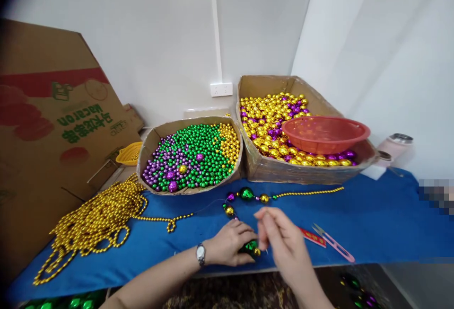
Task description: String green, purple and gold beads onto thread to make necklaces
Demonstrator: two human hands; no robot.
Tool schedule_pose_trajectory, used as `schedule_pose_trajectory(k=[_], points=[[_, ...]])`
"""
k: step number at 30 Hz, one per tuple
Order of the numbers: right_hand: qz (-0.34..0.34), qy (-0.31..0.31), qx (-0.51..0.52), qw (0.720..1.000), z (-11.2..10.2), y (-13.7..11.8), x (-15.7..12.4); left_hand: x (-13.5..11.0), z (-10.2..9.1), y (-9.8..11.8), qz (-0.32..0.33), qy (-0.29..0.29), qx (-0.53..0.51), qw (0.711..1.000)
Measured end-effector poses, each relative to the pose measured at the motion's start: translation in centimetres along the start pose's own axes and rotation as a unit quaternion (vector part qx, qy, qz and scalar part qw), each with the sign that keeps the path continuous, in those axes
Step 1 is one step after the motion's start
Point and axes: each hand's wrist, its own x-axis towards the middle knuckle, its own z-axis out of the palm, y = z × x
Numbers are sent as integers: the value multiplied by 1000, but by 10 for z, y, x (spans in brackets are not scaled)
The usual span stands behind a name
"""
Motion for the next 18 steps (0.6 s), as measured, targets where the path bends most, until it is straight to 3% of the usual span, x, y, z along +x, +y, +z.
schedule_pose_trajectory(k=[4, 9, 14, 18], points=[[-24, 171, 112, 979, -34, -20, 6, -8, -14, -7, -55, -30, 96, 993], [-49, 297, 158, 941, -61, -30, 16, -27, -43, -22, -135, -17, 222, 966], [-64, 335, 152, 928, -62, -24, 16, -49, -53, -48, -204, 35, 285, 936], [-69, 310, 130, 939, -52, -13, 13, -73, -57, -46, -207, 85, 270, 937]])
